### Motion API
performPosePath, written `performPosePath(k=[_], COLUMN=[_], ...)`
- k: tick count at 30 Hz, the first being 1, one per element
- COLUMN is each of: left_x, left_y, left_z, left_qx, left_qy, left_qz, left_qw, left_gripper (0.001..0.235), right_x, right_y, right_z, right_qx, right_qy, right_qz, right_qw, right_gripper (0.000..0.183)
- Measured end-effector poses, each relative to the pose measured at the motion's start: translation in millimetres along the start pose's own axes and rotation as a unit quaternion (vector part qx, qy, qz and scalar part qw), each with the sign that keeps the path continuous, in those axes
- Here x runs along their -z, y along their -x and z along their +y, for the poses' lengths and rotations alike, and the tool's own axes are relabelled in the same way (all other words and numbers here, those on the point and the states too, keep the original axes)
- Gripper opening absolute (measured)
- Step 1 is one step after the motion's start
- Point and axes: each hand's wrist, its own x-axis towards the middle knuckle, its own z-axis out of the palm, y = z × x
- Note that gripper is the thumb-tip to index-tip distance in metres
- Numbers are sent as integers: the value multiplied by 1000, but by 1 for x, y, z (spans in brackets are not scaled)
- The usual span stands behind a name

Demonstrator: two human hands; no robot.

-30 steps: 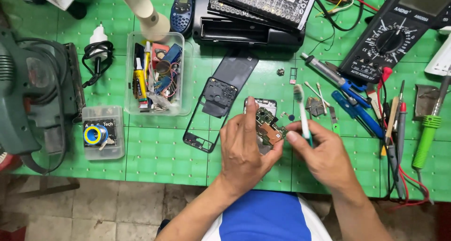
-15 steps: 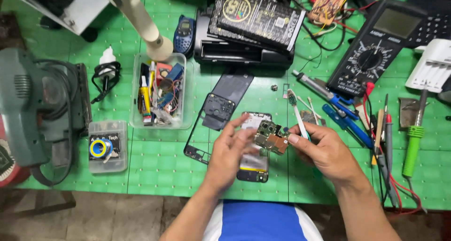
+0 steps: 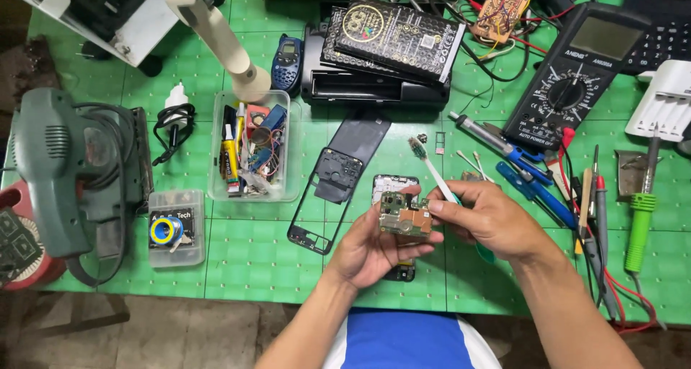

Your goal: Disassembling a smartphone to clean and inspect internal components using a toothbrush and prying tool.

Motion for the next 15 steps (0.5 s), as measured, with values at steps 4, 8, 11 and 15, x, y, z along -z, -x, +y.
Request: performPosePath(k=[4,8,11,15], left_x=[6,19,19,16], left_y=[4,5,7,9], left_z=[-2,-2,7,14], left_qx=[1,-10,-6,-12], left_qy=[12,-1,22,-36], left_qz=[-2,10,13,13], left_qw=[1000,1000,1000,999], left_gripper=[53,56,65,73], right_x=[-1,-2,-2,-5], right_y=[0,8,23,37], right_z=[-4,-18,-31,-24], right_qx=[5,39,105,207], right_qy=[13,187,338,539], right_qz=[-9,33,32,60], right_qw=[1000,981,935,814], right_gripper=[15,26,35,29])
